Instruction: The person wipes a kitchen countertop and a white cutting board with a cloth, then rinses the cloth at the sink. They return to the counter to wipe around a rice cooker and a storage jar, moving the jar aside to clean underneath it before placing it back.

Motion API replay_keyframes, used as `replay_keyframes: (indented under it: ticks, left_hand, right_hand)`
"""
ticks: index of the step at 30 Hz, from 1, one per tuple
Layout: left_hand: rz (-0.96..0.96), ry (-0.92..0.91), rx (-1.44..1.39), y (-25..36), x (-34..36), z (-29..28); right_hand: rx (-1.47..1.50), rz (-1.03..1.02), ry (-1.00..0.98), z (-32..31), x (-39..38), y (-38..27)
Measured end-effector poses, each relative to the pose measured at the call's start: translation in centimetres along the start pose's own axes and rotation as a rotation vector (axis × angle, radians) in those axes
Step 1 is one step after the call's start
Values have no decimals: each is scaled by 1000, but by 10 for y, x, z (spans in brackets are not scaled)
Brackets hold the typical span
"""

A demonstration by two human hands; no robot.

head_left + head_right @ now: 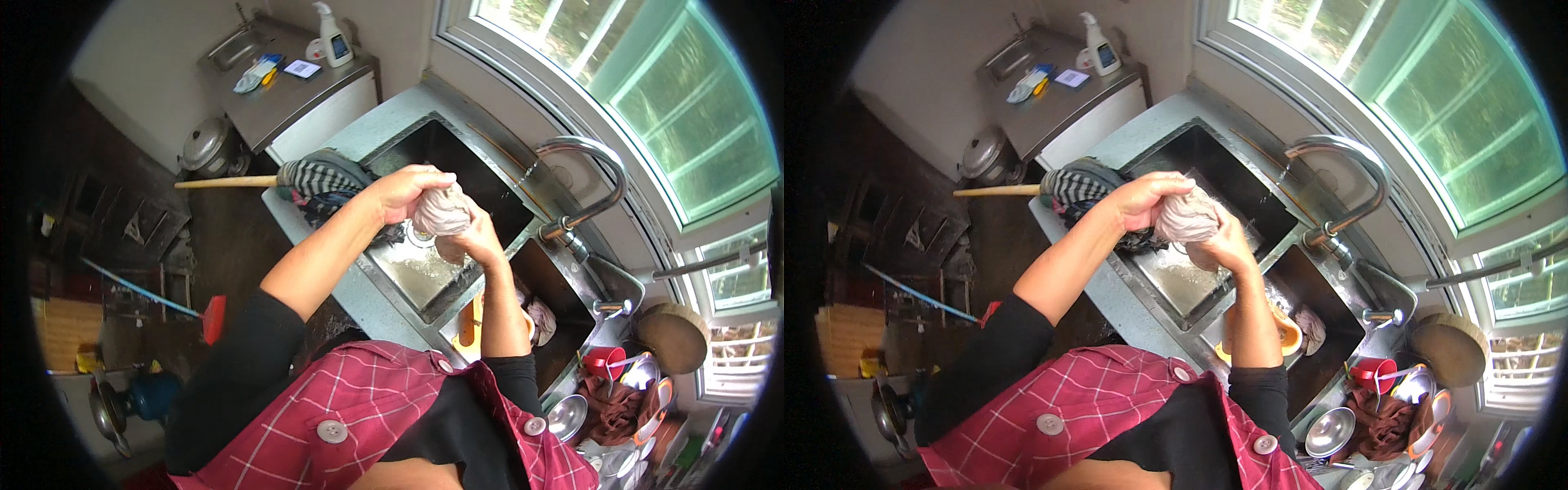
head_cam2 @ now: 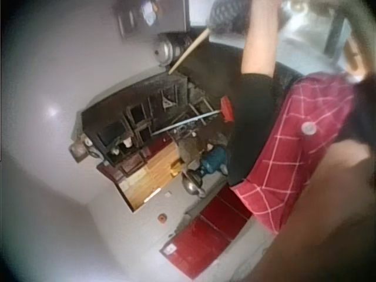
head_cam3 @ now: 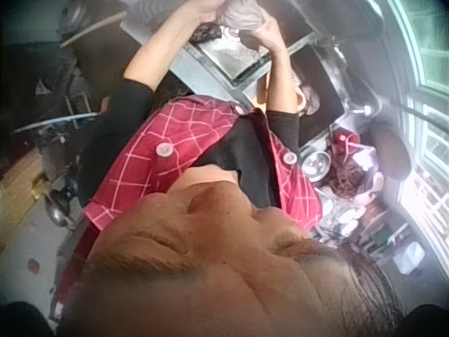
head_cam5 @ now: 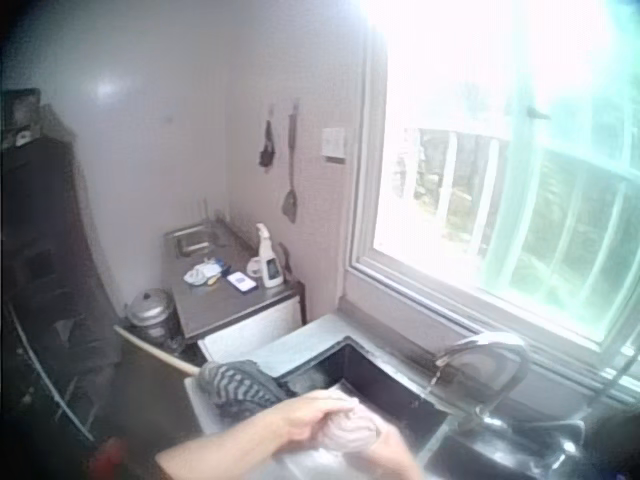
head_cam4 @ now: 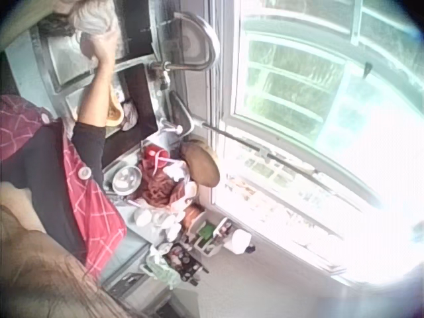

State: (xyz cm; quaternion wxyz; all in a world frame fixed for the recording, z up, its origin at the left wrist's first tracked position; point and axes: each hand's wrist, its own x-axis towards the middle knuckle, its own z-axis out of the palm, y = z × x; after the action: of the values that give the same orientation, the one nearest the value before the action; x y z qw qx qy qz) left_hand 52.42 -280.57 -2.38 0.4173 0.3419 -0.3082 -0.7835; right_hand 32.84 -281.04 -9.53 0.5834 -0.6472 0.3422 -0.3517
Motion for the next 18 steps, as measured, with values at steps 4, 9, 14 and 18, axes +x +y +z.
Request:
replay_keyframes:
  ticks: [4, 9, 14, 18]
  left_hand:
    - [103, 202, -33, -7, -13, -32]
    - [-37, 252, -124, -81, -1, -61]
    - [195, 237, 367, -160, 30, -84]
    - [314, 148, -31, -160, 41, -61]
  right_hand:
    - [233, 38, 15, -11, -19, 7]
    - [525, -52, 193, 4, -24, -23]
    - [714, -142, 190, 44, -24, -58]
    - [927, -180, 364, 23, -16, -17]
